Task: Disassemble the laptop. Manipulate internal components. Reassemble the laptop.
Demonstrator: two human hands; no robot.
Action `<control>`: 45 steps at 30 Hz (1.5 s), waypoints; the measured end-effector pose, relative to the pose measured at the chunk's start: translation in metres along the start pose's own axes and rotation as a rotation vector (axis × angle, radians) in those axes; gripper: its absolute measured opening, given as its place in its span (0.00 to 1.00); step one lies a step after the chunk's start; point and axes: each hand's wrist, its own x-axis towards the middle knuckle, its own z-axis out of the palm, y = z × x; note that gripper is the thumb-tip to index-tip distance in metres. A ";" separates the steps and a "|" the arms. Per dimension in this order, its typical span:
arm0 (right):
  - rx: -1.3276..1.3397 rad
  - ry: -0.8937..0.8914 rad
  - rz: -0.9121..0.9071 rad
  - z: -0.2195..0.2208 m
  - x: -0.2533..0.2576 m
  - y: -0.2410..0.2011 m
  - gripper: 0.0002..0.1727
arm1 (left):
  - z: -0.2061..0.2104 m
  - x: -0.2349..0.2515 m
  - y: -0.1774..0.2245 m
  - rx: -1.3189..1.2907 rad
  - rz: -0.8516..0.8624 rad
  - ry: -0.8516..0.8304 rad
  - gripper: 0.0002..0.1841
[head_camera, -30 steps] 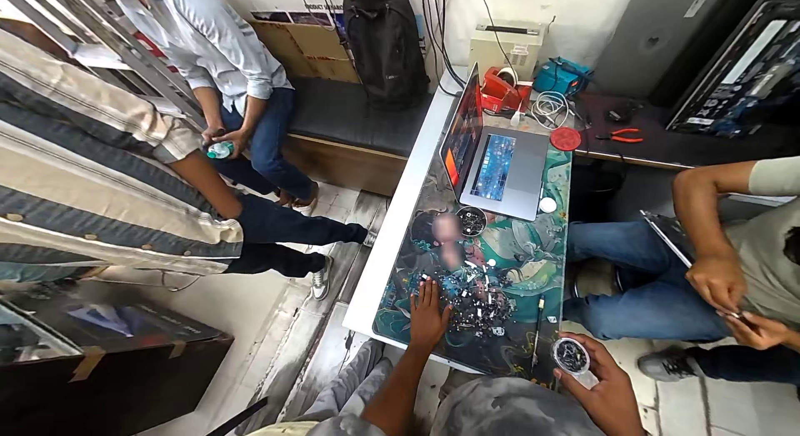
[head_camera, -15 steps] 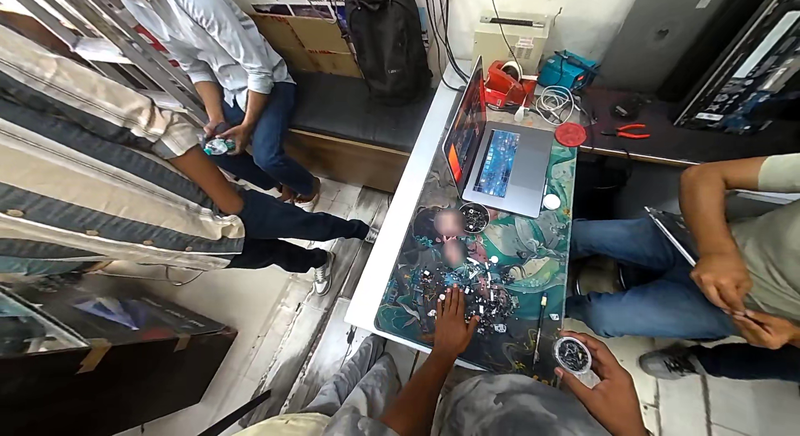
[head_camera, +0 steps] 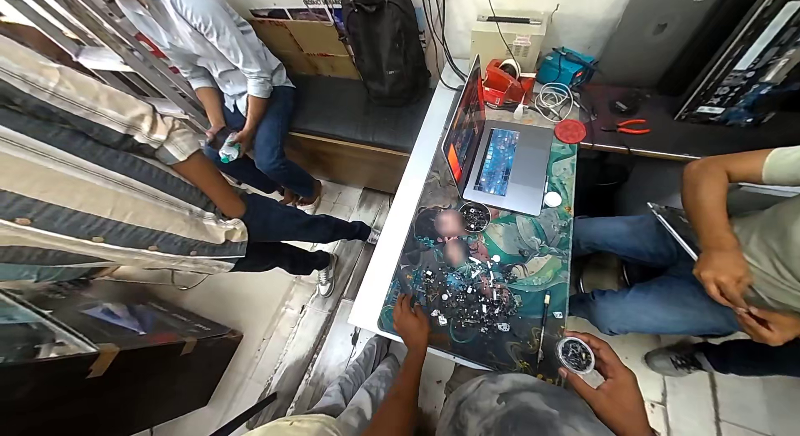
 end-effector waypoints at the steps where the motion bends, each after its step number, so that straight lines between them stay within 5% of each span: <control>1: 0.001 -0.003 -0.005 0.000 0.001 -0.001 0.36 | -0.003 0.005 0.005 0.018 0.006 -0.033 0.16; 11: -0.018 0.037 -0.018 -0.007 0.002 -0.003 0.36 | 0.005 0.027 0.058 0.235 0.225 -0.298 0.12; 23: -0.029 0.042 -0.005 -0.008 0.000 -0.005 0.35 | 0.015 0.037 0.078 0.410 0.335 -0.394 0.14; 29: -0.031 0.066 -0.003 -0.008 0.000 -0.003 0.35 | 0.010 0.030 0.086 0.072 0.225 -0.407 0.15; 35: -0.037 0.049 0.022 -0.005 -0.002 -0.001 0.35 | 0.009 -0.002 0.065 -0.184 0.138 -0.437 0.13; 45: -0.011 0.023 0.006 -0.003 0.001 -0.002 0.35 | 0.012 -0.032 0.043 0.095 0.266 -0.485 0.13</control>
